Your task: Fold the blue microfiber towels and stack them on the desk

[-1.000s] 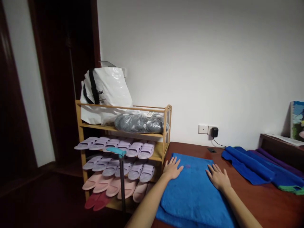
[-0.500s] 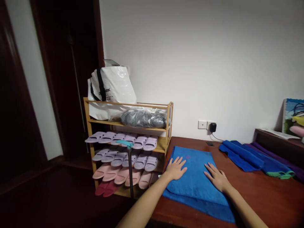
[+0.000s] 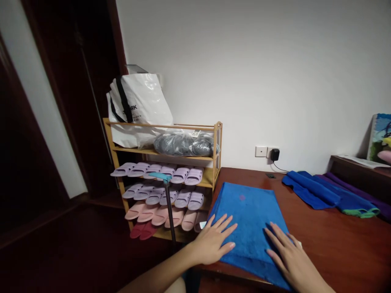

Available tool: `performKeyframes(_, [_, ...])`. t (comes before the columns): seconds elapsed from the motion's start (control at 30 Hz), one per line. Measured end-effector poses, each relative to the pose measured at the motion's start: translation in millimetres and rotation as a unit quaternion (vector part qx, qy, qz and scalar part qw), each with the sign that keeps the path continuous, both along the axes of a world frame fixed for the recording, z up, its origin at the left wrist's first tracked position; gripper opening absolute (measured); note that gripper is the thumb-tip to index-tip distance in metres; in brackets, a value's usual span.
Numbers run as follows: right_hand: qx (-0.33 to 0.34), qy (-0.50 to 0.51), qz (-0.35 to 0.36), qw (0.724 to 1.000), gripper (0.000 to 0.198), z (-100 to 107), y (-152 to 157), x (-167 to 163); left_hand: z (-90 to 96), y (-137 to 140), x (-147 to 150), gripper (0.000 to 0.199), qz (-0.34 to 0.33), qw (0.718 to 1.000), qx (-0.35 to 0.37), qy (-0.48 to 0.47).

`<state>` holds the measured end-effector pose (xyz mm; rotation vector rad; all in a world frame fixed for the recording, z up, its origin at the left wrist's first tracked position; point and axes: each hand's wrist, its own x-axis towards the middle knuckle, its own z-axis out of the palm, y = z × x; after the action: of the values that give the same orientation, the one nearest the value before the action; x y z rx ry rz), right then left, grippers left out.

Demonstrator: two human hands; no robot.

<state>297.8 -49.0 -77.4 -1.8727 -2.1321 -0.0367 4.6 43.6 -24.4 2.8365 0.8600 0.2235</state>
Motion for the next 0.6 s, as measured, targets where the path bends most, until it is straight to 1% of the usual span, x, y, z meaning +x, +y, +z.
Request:
performKeyframes(0.1, [-0.045, 0.008, 0.034, 0.998, 0.058, 2.2, -0.5, -3.8, -0.9, 6.0, 3.1, 0.054, 0.002, 1.000, -0.004, 0.001])
performKeyframes(0.17, [-0.053, 0.012, 0.045, 0.998, 0.057, 6.5, 8.0, -1.3, -1.7, 16.7, 7.1, 0.054, -0.001, 1.000, -0.004, -0.003])
performKeyframes(0.27, [-0.044, 0.005, 0.054, 0.998, 0.057, 16.2, 27.4, 5.7, -1.0, 34.4, 15.9, 0.052, 0.012, 1.000, 0.006, -0.005])
performKeyframes(0.37, [-0.028, -0.028, 0.055, 0.998, 0.059, 23.7, 41.5, 5.7, 2.1, 41.3, 27.4, 0.051, 0.026, 0.998, 0.056, -0.004])
performKeyframes(0.43, [-0.005, -0.052, 0.053, 0.997, 0.057, 23.4, 44.8, -1.1, 3.5, 38.3, 35.4, 0.050, 0.004, 0.996, 0.093, -0.010])
performKeyframes(0.47, [0.004, -0.054, 0.045, 0.998, 0.055, 21.5, 45.3, -5.8, 3.5, 35.9, 39.4, 0.051, -0.014, 0.995, 0.097, -0.014])
performKeyframes(0.53, [0.004, -0.039, 0.015, 0.999, 0.054, 15.6, 46.6, -14.8, 1.7, 33.2, 46.7, 0.053, -0.045, 0.996, 0.074, -0.014])
performKeyframes(0.6, [-0.011, -0.018, -0.007, 1.000, 0.057, 10.1, 51.4, -19.0, -1.8, 36.9, 53.2, 0.057, -0.050, 0.998, 0.044, -0.015])
